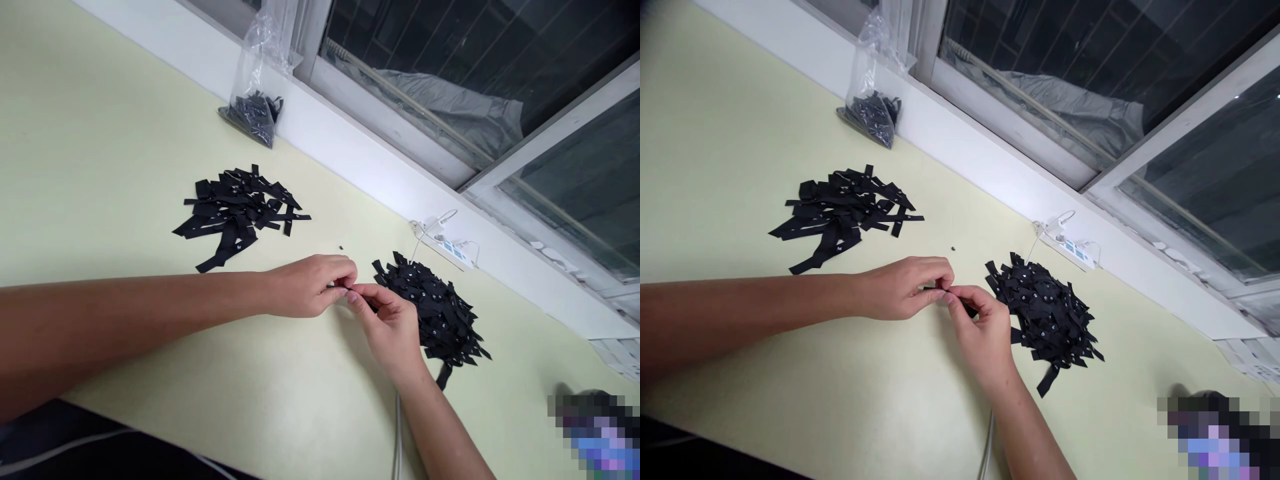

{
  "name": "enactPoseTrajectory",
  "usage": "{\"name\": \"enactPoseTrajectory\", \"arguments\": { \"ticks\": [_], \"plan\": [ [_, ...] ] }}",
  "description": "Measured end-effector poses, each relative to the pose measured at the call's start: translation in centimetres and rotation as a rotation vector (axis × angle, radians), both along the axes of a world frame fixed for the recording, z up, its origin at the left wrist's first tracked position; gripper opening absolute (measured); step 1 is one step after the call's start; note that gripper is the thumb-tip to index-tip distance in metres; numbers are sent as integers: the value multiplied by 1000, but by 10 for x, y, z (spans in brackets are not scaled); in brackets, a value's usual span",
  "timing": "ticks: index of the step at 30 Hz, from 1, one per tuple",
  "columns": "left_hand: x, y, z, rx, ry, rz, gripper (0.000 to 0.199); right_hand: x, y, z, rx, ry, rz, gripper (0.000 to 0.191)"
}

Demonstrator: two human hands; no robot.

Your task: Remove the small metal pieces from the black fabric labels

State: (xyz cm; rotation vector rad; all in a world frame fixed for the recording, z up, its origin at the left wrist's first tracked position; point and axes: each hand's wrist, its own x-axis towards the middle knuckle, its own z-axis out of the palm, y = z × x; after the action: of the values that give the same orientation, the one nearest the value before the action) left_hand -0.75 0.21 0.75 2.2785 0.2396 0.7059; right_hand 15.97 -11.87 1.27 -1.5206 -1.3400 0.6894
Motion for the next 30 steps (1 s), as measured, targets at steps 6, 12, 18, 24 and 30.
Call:
{"name": "enactPoseTrajectory", "arguments": {
  "ticks": [6,12,18,24,30],
  "plan": [
    [1,1,2,-107,-8,53,5,6,3,-1,38,-22,-51,22],
    [4,1,0,-381,15,38,17,14,5,9,-18,29,-90,24],
    [8,5,-2,-667,-63,-75,17,20,1,25,-7,-16,-167,27],
    [7,8,-3,-709,49,-12,21,66,0,31,-7,-106,-261,37],
    [3,8,-1,-578,96,26,26,129,-8,30,-301,-775,-576,41]
  ]
}}
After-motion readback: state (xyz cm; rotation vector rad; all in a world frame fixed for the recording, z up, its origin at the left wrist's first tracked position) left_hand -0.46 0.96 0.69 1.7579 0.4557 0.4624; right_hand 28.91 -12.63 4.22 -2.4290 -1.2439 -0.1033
